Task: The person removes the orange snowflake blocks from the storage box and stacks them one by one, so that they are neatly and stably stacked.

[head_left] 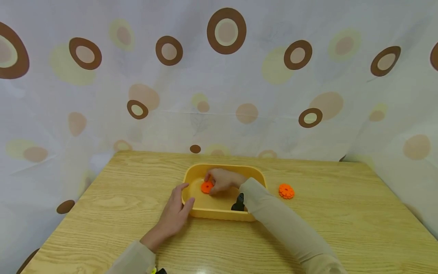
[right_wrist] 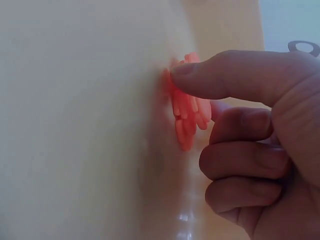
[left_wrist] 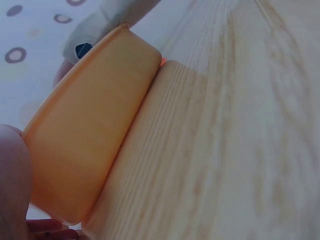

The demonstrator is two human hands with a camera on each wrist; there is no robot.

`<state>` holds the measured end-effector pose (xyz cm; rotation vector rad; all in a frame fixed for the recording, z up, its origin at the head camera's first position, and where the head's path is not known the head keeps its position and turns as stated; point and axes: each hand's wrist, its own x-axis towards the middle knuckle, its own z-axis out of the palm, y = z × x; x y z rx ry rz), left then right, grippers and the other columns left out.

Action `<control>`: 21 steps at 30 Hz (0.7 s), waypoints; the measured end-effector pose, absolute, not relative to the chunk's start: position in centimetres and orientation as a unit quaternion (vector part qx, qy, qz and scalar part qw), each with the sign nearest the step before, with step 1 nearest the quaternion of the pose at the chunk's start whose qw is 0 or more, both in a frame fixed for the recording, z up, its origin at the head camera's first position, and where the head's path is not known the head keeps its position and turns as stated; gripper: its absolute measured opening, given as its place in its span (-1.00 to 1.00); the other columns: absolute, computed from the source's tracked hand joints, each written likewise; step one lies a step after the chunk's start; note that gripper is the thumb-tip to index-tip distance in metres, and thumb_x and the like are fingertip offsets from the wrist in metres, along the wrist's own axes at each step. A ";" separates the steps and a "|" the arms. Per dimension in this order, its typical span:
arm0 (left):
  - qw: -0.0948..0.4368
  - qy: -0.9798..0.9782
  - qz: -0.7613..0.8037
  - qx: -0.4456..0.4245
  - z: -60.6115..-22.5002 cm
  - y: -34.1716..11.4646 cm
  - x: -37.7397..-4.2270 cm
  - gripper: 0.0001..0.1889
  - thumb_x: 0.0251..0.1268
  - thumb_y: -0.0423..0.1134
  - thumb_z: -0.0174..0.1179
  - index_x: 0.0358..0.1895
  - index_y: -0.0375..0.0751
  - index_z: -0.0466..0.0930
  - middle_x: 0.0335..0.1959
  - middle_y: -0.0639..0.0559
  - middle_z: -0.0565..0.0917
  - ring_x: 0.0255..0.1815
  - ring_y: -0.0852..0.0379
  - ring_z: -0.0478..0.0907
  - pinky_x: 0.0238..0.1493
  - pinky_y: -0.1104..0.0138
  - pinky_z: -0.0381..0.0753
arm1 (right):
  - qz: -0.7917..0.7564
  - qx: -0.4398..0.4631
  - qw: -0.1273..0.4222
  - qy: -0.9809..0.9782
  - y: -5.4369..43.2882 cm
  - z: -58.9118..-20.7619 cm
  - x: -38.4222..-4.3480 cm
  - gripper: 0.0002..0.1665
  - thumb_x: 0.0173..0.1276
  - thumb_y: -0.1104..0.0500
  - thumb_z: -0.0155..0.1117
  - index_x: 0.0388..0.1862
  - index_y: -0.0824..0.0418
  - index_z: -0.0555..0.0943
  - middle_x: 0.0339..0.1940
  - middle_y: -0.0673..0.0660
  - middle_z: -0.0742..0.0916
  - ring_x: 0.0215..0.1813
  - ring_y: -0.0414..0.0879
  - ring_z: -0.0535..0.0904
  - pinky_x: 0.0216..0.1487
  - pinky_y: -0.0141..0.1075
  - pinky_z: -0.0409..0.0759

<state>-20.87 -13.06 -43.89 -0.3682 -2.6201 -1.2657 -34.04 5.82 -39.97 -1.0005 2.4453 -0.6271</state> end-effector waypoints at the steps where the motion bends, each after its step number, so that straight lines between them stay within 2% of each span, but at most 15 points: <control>1: 0.104 -0.888 -0.429 -0.125 -43.9 -13.1 -20.9 -0.51 0.48 -0.19 -0.02 0.34 -0.34 0.16 0.26 -0.35 0.34 0.18 -0.19 0.38 0.27 -0.09 0.31 | -0.227 -0.359 0.211 0.880 5.8 -40.0 -34.0 -0.48 0.10 0.30 0.42 0.04 0.36 0.46 -0.50 0.01 0.45 -0.47 -0.19 0.33 -0.38 -0.47 0.32; 12: 0.100 -0.892 -0.424 -0.123 -43.8 -13.1 -20.8 -0.51 0.49 -0.16 -0.02 0.34 -0.33 0.17 0.20 -0.31 0.37 -0.15 -0.03 0.36 0.06 0.05 0.38 | -0.229 -0.354 0.218 0.880 5.9 -39.9 -34.0 -0.47 0.10 0.28 0.44 0.05 0.34 0.47 -0.52 0.00 0.46 -0.49 -0.21 0.33 -0.40 -0.48 0.32; 15: 0.098 -0.891 -0.425 -0.123 -43.9 -13.1 -20.8 -0.51 0.49 -0.16 -0.02 0.34 -0.32 0.16 0.21 -0.31 0.36 -0.10 -0.05 0.37 0.11 0.02 0.38 | -0.233 -0.353 0.220 0.879 5.8 -40.0 -34.1 -0.47 0.09 0.28 0.46 0.03 0.32 0.48 -0.51 0.00 0.46 -0.48 -0.21 0.33 -0.40 -0.48 0.33; 19: 0.097 -0.890 -0.428 -0.124 -43.9 -13.1 -20.8 -0.51 0.49 -0.16 -0.02 0.35 -0.31 0.16 0.25 -0.33 0.34 0.06 -0.13 0.38 0.22 -0.06 0.35 | -0.235 -0.356 0.217 0.878 5.9 -40.0 -34.1 -0.49 0.07 0.27 0.47 0.00 0.30 0.49 -0.45 0.01 0.47 -0.44 -0.19 0.34 -0.36 -0.46 0.34; 21: 0.097 -0.889 -0.429 -0.126 -43.9 -13.1 -20.8 -0.52 0.49 -0.17 -0.02 0.34 -0.31 0.16 0.25 -0.34 0.34 0.06 -0.14 0.38 0.22 -0.06 0.35 | -0.234 -0.358 0.213 0.878 5.9 -40.1 -34.1 -0.49 0.07 0.26 0.48 0.00 0.29 0.49 -0.42 0.02 0.48 -0.41 -0.18 0.35 -0.34 -0.45 0.35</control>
